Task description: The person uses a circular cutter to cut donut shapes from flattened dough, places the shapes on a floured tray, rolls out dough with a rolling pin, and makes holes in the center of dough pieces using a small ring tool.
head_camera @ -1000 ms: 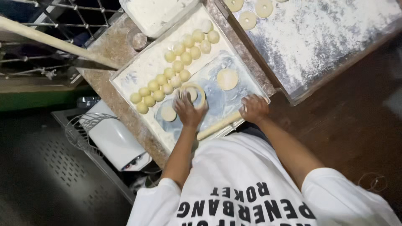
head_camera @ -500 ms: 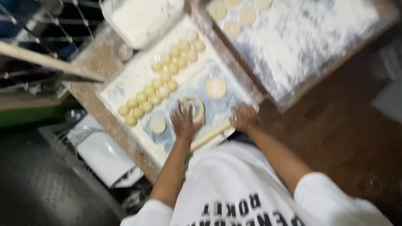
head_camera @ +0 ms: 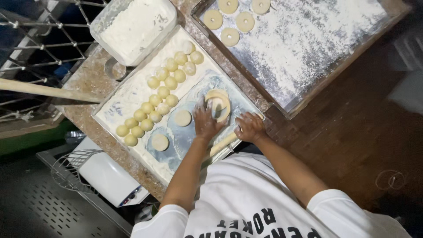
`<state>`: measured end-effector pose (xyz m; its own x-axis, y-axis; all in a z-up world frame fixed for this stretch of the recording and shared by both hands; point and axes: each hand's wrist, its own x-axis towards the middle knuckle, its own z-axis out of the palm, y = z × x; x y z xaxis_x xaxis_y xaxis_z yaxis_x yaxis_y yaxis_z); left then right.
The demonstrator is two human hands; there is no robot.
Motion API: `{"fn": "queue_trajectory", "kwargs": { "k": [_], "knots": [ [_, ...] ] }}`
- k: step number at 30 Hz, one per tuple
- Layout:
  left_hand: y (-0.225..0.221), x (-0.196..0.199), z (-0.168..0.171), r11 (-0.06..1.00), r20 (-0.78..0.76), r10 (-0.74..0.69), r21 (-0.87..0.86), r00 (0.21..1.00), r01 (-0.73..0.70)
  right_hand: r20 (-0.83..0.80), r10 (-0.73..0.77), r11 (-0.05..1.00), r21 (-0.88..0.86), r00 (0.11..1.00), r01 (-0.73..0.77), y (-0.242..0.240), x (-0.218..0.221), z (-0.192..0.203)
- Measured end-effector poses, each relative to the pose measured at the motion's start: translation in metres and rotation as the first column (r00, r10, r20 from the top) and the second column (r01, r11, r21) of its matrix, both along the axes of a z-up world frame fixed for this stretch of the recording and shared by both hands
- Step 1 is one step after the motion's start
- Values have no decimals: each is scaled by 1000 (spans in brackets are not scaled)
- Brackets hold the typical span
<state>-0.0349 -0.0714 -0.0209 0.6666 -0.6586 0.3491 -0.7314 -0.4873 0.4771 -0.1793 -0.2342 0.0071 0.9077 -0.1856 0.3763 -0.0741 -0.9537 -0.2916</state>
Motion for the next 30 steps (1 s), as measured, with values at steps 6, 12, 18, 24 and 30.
{"fn": "queue_trajectory", "kwargs": {
  "k": [6,12,18,24,30],
  "knots": [
    [-31,30,35,981,42,57,184,997,-64,9,-26,1000,-12,1000,26,1,-2,-8],
    [-25,27,6,930,13,-168,334,986,154,320,-75,946,-277,944,169,12,-25,-113],
    [-18,10,15,915,-202,-191,318,961,249,108,1,1000,-12,994,0,5,-16,-62],
    [-12,-12,-10,971,56,2,238,998,-15,174,-92,898,-412,980,158,19,-30,-66],
    [-24,23,31,921,-122,70,389,990,-18,166,-40,967,-243,985,80,13,-35,-106]
  ]
}}
